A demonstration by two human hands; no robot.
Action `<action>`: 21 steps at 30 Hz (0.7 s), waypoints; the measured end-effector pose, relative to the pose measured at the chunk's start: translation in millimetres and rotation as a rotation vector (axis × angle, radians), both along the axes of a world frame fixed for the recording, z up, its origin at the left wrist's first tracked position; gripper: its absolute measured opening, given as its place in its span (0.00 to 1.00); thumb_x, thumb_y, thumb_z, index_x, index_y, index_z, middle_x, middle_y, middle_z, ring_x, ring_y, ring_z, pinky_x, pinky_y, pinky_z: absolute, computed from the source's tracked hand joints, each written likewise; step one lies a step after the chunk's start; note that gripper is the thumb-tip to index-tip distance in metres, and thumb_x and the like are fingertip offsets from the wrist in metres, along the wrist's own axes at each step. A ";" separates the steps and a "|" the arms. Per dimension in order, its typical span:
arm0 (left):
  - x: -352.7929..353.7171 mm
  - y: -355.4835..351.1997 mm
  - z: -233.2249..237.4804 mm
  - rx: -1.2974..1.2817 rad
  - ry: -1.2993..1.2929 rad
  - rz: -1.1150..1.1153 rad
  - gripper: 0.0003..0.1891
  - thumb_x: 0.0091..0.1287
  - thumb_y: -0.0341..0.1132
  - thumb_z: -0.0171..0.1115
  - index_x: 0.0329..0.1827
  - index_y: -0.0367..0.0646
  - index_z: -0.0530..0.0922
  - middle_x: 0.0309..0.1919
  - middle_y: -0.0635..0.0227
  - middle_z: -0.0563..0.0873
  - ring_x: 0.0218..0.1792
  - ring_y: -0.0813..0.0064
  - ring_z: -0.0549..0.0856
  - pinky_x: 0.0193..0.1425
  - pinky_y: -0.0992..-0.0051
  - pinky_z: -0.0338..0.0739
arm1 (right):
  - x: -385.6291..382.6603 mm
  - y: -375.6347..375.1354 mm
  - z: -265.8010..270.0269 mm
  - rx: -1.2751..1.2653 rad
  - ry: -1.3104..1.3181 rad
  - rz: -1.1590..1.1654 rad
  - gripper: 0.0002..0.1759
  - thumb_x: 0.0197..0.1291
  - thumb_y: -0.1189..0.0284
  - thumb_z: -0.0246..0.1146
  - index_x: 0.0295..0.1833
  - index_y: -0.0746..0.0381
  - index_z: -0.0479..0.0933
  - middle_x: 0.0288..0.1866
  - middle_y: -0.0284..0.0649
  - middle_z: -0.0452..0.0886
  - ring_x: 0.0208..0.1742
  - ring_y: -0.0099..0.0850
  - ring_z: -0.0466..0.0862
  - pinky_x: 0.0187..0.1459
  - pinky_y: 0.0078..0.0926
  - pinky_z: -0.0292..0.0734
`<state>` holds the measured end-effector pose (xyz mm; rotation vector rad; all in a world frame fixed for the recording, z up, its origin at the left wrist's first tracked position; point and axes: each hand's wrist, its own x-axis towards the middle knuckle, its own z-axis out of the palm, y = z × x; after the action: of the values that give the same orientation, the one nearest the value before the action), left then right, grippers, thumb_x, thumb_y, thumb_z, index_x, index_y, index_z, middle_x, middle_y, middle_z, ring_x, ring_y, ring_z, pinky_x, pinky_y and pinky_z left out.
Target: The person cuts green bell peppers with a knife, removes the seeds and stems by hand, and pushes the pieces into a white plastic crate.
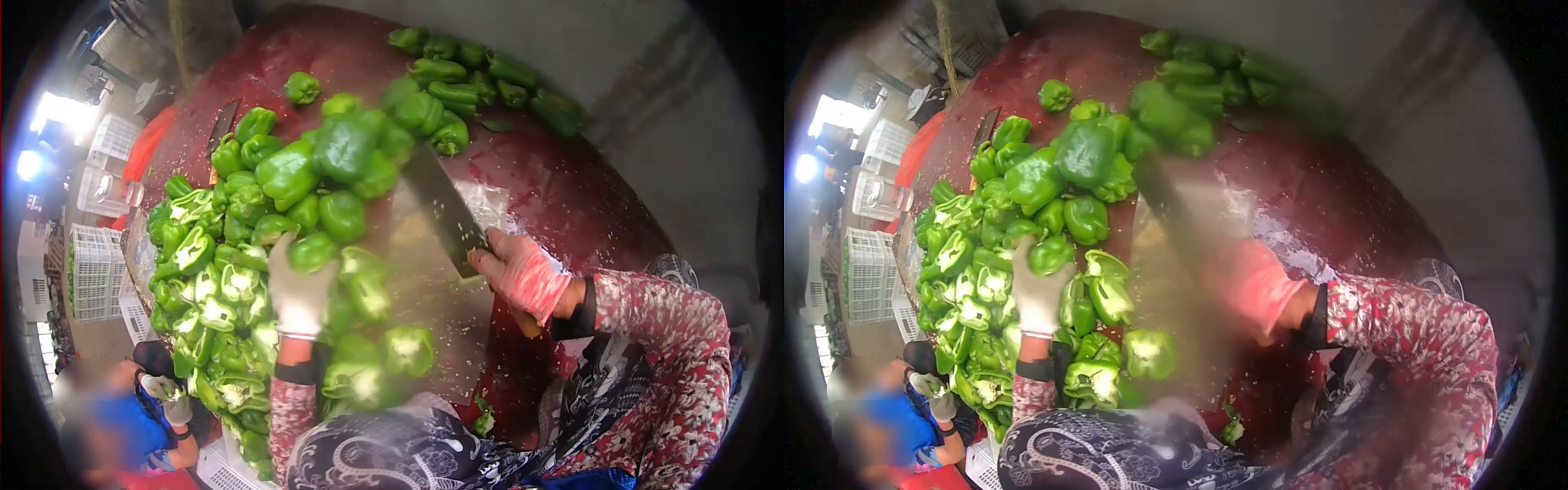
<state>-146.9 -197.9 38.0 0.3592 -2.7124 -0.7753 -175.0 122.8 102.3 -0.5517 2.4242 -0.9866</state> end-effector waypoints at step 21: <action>0.6 120.7 -25.4 0.094 -0.563 -0.415 0.24 0.61 0.42 0.65 0.60 0.43 0.78 0.48 0.54 0.84 0.54 0.50 0.80 0.58 0.57 0.74 | 9.2 14.2 -5.0 0.074 0.159 -0.225 0.12 0.69 0.67 0.57 0.45 0.65 0.68 0.18 0.51 0.73 0.20 0.50 0.78 0.20 0.44 0.67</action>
<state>-146.4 -77.1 12.6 0.0238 -3.3479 -1.0416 -165.7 137.0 97.3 -0.3483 2.6990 -0.9685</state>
